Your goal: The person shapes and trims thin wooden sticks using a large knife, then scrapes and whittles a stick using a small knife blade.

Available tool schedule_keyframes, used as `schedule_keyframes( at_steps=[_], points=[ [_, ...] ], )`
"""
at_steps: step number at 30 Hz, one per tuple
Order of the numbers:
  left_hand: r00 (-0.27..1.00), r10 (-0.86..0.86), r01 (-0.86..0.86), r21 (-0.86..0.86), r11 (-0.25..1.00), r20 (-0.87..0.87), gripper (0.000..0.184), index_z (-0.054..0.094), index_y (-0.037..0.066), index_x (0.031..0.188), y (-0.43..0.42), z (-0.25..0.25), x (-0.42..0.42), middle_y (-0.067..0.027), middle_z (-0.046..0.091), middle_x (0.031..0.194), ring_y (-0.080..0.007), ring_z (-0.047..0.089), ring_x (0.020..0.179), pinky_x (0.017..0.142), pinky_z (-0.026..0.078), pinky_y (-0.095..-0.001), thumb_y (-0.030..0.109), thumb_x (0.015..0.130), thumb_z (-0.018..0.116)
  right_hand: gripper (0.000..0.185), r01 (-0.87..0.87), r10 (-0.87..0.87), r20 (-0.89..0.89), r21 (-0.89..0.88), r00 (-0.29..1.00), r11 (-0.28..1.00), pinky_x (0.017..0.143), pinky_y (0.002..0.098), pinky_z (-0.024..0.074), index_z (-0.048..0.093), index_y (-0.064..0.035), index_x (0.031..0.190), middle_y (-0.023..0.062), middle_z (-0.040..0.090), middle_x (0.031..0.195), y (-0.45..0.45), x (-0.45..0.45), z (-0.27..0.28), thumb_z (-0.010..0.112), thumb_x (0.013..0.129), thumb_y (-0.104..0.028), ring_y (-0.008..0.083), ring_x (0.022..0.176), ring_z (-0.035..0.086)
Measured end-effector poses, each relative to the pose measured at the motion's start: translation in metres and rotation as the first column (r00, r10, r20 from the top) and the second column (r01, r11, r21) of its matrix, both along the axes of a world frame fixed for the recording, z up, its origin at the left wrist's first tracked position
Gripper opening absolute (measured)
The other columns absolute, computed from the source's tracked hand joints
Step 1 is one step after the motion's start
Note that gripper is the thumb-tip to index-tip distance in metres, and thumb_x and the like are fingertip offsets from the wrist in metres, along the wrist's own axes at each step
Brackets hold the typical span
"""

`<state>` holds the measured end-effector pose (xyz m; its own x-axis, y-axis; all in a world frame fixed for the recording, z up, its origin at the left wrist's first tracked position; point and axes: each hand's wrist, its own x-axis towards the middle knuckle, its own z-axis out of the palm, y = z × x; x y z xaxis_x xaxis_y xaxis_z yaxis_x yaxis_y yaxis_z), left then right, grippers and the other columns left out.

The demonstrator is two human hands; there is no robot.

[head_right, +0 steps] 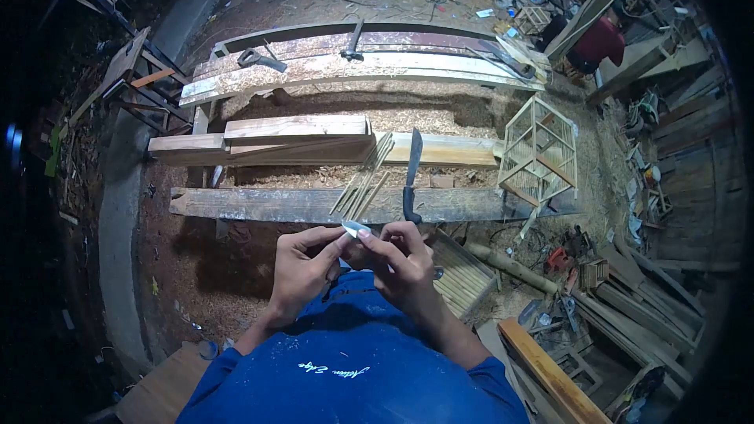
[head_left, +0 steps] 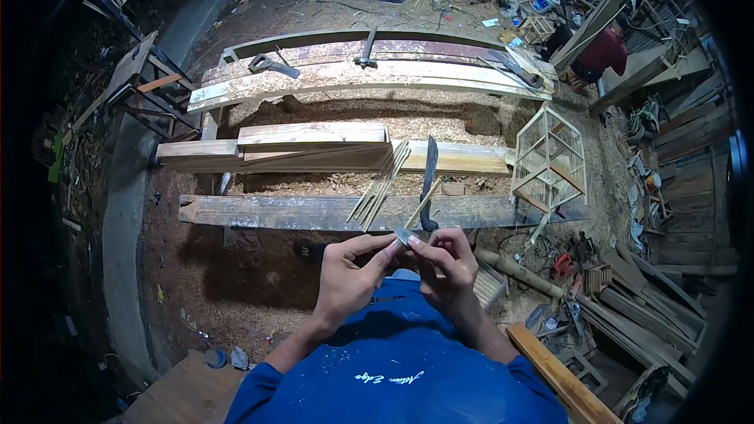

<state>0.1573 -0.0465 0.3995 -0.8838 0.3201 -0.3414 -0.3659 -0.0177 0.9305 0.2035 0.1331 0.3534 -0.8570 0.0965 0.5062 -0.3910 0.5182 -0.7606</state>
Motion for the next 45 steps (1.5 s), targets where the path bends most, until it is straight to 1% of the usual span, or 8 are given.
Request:
schedule_keyframes(
  at_steps=[5,9,20,24,30,36,41,45],
  points=[
    [0.995,-0.011,0.009,-0.013,1.0,-0.103,0.021,0.076,-0.003,0.118,-0.001,-0.003,0.009,-0.0018,0.069,0.077,-0.0011,0.051,0.057,0.047,0.036,-0.0211,0.008,0.102,0.069,0.052,0.073,-0.073,-0.009,-0.023,0.997,0.997,0.054,0.0326,0.0485,0.075,-0.0091,0.121,0.0097,0.059,0.083,0.014,-0.012,0.017,0.07,0.074,0.014,0.0198,0.064,0.061],
    [1.0,-0.006,0.006,-0.001,1.0,0.005,0.022,0.076,-0.002,0.12,-0.003,-0.008,0.011,-0.0026,0.074,0.084,-0.0018,0.056,0.066,0.057,0.046,-0.0197,0.008,0.102,0.069,0.039,-0.135,0.134,0.024,0.077,0.991,0.988,0.055,0.0309,0.0498,0.075,-0.005,0.116,0.0103,0.06,0.081,0.009,0.0,0.014,0.076,0.08,0.011,0.021,0.063,0.061],
    [0.993,0.045,-0.049,-0.031,0.998,-0.112,0.022,0.076,-0.002,0.121,0.002,0.005,0.008,-0.0011,0.072,0.082,-0.0026,0.057,0.067,0.06,0.049,-0.0193,0.009,0.102,0.069,0.041,-0.03,0.036,-0.044,0.137,0.998,0.99,0.052,0.0316,0.0449,0.077,-0.0072,0.114,0.0068,0.058,0.077,0.009,-0.013,0.019,0.074,0.079,0.014,0.0169,0.059,0.056],
    [0.995,-0.093,0.091,-0.077,0.993,-0.024,0.022,0.076,-0.002,0.118,-0.007,0.003,0.017,-0.0023,0.071,0.081,-0.0042,0.058,0.065,0.055,0.045,-0.02,0.011,0.102,0.07,0.032,0.287,-0.285,-0.127,-0.005,0.95,0.958,0.052,0.0314,0.0419,0.076,-0.0062,0.106,0.0037,0.056,0.071,0.042,-0.042,0.024,0.072,0.082,0.014,0.0137,0.058,0.052],
    [1.0,0.003,-0.004,-0.054,0.999,-0.008,0.022,0.077,0.0,0.12,-0.004,-0.004,0.009,-0.0007,0.072,0.08,-0.0023,0.058,0.069,0.056,0.044,-0.0192,0.01,0.102,0.069,0.035,-0.108,0.109,0.003,0.14,0.994,0.984,0.051,0.0317,0.0455,0.077,-0.0062,0.112,0.0064,0.062,0.075,0.015,-0.005,0.024,0.077,0.081,0.009,0.0182,0.06,0.058],
    [0.997,-0.077,0.077,-0.052,0.996,-0.011,0.021,0.077,-0.001,0.117,-0.014,0.007,0.014,-0.0004,0.071,0.079,-0.0026,0.059,0.07,0.058,0.045,-0.0196,0.01,0.103,0.068,0.049,0.205,-0.207,0.012,0.093,0.978,0.974,0.052,0.0357,0.0459,0.076,-0.0073,0.114,0.0061,0.054,0.074,0.037,-0.024,0.026,0.067,0.07,0.012,0.0221,0.061,0.056],
    [1.0,-0.02,0.019,-0.038,0.999,-0.017,0.024,0.075,-0.002,0.121,-0.006,0.001,0.013,-0.0001,0.07,0.081,-0.0025,0.057,0.07,0.057,0.044,-0.0192,0.012,0.105,0.066,0.052,-0.136,0.144,-0.044,0.145,0.989,0.98,0.052,0.0341,0.0447,0.077,-0.0104,0.119,0.0062,0.054,0.073,0.018,-0.001,0.018,0.071,0.072,0.012,0.0216,0.06,0.054],
    [0.998,-0.052,0.049,-0.05,0.998,-0.042,0.025,0.074,-0.004,0.12,-0.008,0.005,0.014,0.0008,0.064,0.075,-0.0012,0.049,0.06,0.05,0.035,-0.0194,0.013,0.106,0.063,0.056,0.124,-0.122,-0.022,0.19,0.992,0.974,0.054,0.0385,0.0457,0.073,-0.0084,0.119,0.008,0.057,0.077,0.038,-0.022,0.031,0.071,0.068,0.013,0.0242,0.064,0.058]
  ],
)
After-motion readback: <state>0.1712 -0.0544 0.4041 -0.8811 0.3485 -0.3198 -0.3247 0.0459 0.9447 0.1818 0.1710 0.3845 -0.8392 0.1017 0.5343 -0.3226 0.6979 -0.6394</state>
